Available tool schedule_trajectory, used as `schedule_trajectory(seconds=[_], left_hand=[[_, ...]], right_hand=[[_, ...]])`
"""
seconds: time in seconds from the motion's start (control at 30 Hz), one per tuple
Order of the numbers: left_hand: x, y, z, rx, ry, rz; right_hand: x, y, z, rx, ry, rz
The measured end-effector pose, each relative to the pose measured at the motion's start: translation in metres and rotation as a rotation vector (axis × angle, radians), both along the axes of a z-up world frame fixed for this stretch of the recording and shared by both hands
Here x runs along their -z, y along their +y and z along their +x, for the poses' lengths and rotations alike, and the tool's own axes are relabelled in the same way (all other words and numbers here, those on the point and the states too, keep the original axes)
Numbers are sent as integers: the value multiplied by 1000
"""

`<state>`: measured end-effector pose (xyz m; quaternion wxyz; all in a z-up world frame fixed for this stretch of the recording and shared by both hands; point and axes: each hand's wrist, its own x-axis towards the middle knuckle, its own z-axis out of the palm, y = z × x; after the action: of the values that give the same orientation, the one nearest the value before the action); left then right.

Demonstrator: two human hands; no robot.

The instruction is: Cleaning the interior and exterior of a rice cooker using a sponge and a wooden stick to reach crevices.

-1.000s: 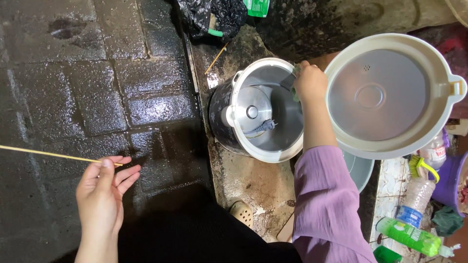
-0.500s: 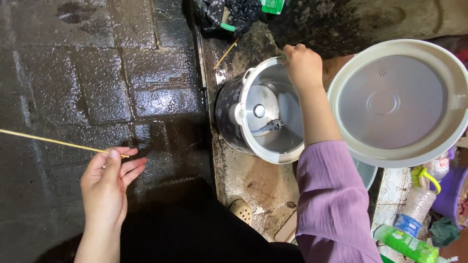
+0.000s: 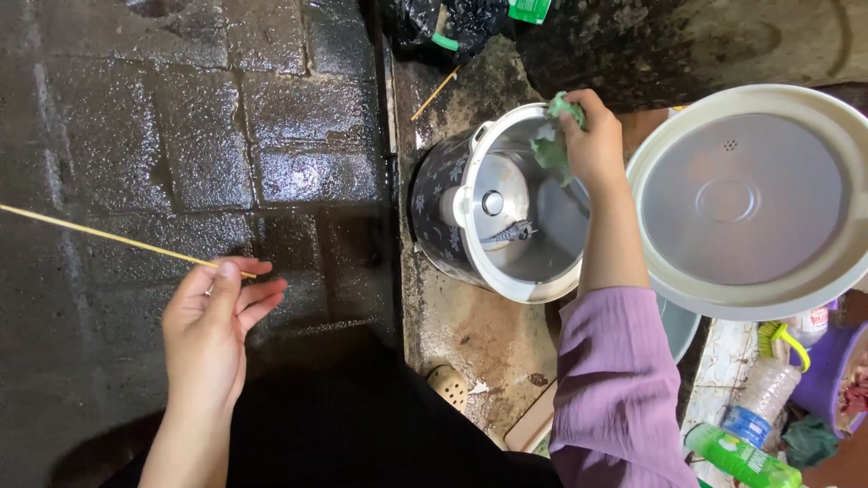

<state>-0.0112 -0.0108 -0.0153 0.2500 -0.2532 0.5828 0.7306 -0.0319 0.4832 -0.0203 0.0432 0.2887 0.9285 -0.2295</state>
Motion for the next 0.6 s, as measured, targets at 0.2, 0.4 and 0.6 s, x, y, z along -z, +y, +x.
schedule_trajectory(seconds=[0.2, 0.4, 0.6], left_hand=[[1, -2, -2, 11, 3, 1], [-5, -2, -6, 4, -10, -13], [7, 1, 3, -38, 99, 10]], right_hand=[[59, 50, 8, -206, 43, 469], [88, 63, 7, -562, 165, 1084], [77, 62, 2, -634, 125, 1128]])
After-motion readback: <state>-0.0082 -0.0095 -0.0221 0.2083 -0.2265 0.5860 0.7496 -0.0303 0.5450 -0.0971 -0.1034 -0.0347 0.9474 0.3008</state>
